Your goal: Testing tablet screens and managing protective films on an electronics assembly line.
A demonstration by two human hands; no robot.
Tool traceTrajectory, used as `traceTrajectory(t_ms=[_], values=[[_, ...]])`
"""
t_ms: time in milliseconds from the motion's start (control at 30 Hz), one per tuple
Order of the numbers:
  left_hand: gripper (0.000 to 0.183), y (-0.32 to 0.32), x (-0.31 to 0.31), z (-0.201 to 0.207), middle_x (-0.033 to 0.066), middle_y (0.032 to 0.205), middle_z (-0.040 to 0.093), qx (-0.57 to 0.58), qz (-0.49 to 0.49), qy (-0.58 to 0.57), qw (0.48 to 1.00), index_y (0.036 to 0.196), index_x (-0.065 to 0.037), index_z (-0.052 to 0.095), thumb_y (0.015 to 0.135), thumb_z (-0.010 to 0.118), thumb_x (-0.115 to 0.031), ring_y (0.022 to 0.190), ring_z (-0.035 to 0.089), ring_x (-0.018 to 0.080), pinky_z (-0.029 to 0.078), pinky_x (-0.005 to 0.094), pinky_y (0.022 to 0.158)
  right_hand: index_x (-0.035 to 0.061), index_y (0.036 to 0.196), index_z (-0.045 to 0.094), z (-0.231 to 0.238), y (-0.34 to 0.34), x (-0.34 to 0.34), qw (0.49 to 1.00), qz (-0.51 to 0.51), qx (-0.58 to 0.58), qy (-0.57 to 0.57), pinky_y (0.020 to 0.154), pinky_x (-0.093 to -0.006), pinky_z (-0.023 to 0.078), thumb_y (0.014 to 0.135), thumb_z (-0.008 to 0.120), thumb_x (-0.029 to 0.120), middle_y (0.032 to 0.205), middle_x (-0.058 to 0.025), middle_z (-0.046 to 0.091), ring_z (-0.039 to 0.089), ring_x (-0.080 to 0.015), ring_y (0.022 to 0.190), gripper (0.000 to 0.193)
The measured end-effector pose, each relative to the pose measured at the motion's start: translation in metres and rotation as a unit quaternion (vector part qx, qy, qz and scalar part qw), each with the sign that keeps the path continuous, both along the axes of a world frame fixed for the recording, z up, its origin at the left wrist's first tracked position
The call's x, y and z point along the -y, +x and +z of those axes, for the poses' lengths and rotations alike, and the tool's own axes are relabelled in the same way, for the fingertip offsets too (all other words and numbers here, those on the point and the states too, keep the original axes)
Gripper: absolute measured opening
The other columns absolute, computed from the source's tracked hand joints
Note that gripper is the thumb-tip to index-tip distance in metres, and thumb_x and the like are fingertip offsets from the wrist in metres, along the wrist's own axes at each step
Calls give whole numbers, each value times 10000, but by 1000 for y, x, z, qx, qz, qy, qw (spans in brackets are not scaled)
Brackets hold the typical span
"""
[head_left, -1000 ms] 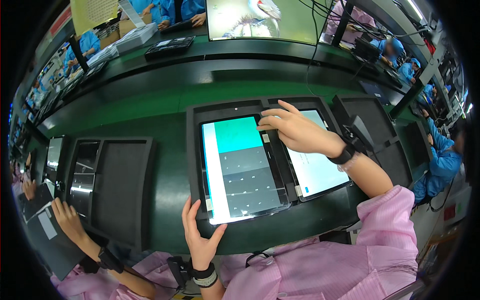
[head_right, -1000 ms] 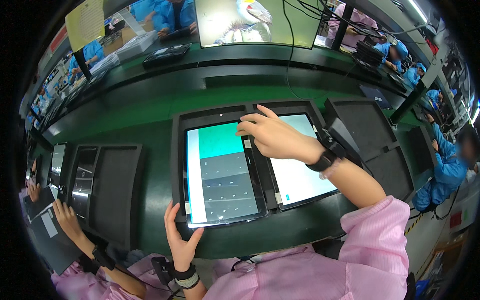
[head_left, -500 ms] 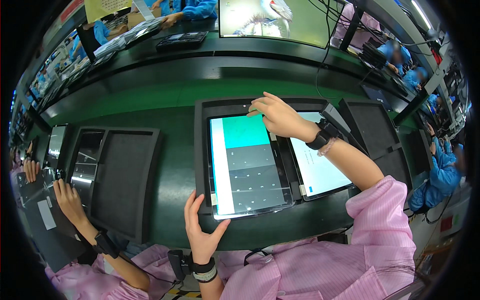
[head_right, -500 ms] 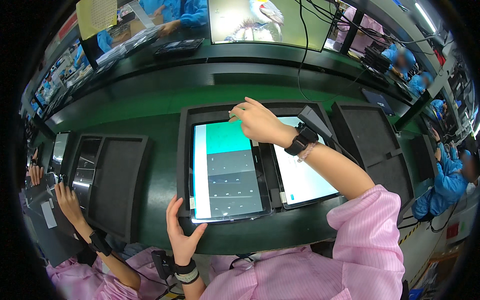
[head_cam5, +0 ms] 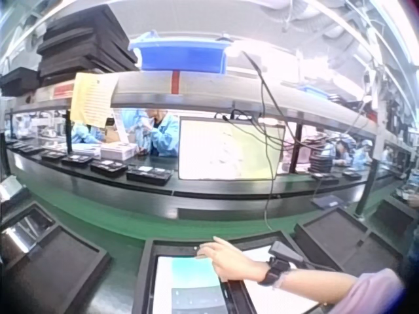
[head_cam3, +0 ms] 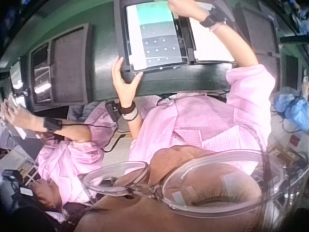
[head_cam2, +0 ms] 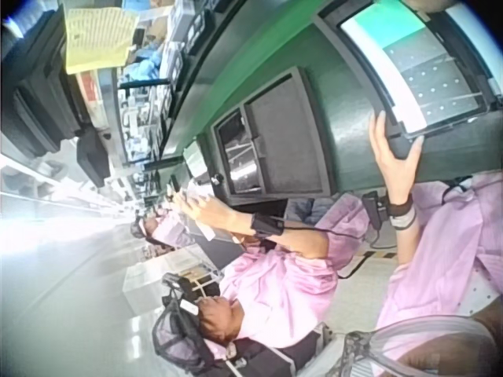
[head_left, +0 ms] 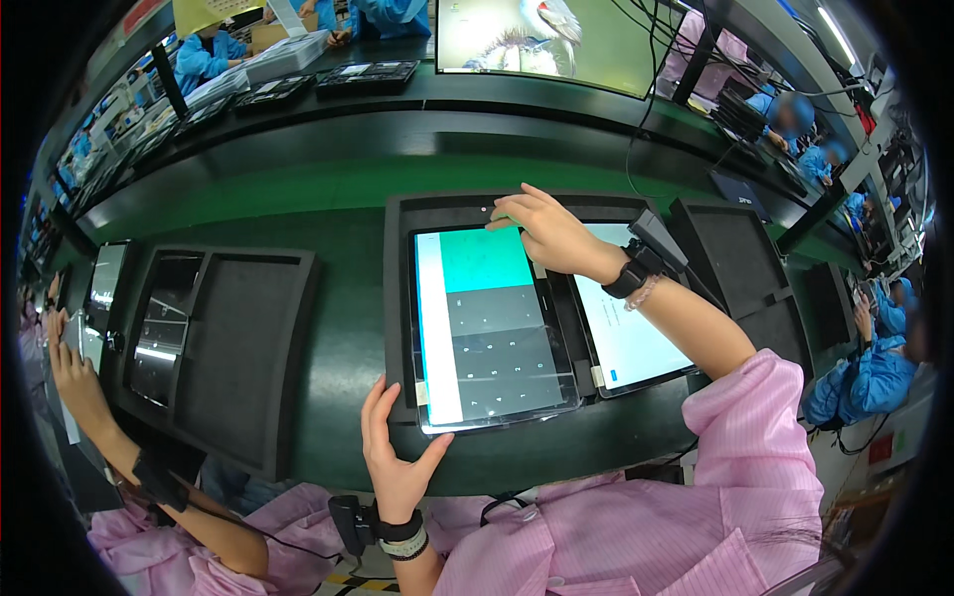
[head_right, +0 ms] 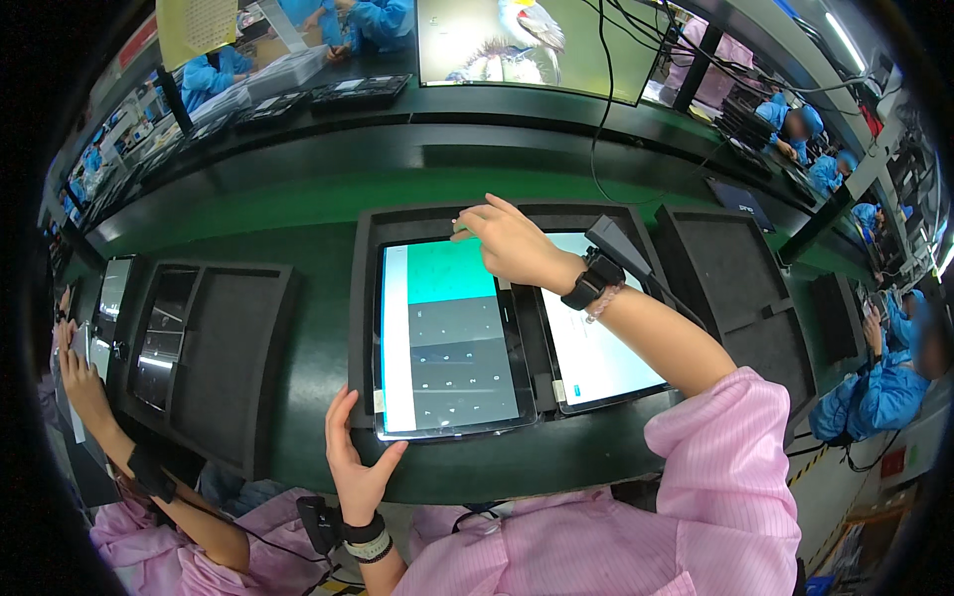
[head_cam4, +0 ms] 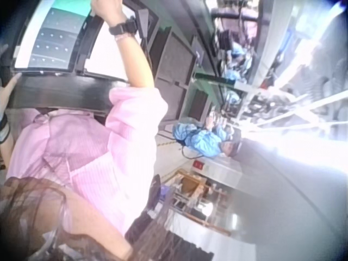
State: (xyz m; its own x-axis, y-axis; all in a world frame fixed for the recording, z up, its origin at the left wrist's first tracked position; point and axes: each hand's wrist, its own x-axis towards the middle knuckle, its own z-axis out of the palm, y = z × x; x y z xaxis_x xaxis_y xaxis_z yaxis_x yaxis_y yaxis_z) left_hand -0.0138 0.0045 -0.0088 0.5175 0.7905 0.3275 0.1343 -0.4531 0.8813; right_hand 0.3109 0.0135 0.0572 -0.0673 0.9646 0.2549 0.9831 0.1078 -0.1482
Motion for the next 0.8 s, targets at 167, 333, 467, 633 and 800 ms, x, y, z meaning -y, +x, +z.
traceTrajectory(t_ms=[167,333,467,633,800], values=[[690,1,0,-1,151,1292,385,0,11,-2,1000,1209,-21,433,600,749,-92,1174,398,273,314,358,971,20,970,543,-12,-5,-3,998,54,13,41,1061,-422,222,652,394,-101,1066,-141,552,457,-274,1106,372],[684,2,-1,-1,162,1286,397,7,14,1,1000,1197,-33,447,596,762,-126,1164,416,302,340,389,954,7,987,506,-2,0,1,999,-19,50,3,1049,-430,243,628,383,-111,1005,-101,591,488,-280,1046,397],[685,2,0,1,165,1286,399,2,19,4,1000,1194,-36,451,593,766,-132,1165,416,308,339,391,956,8,937,553,10,-14,14,994,0,-30,106,1042,-405,260,667,407,-89,932,-104,612,522,-254,995,322],[691,-1,-1,-3,168,1288,397,-3,23,3,1000,1193,-38,455,587,772,-138,1172,411,316,336,394,959,11,919,543,27,-51,44,990,123,-50,37,1023,-442,288,633,437,-86,972,-120,583,511,-284,1006,320],[692,2,-1,0,170,1292,392,-1,17,-8,1000,1193,-38,455,584,773,-128,1177,408,311,338,388,962,28,975,554,32,-97,78,972,219,-82,-9,1012,-477,295,615,445,-104,994,-127,563,489,-276,1057,399]])
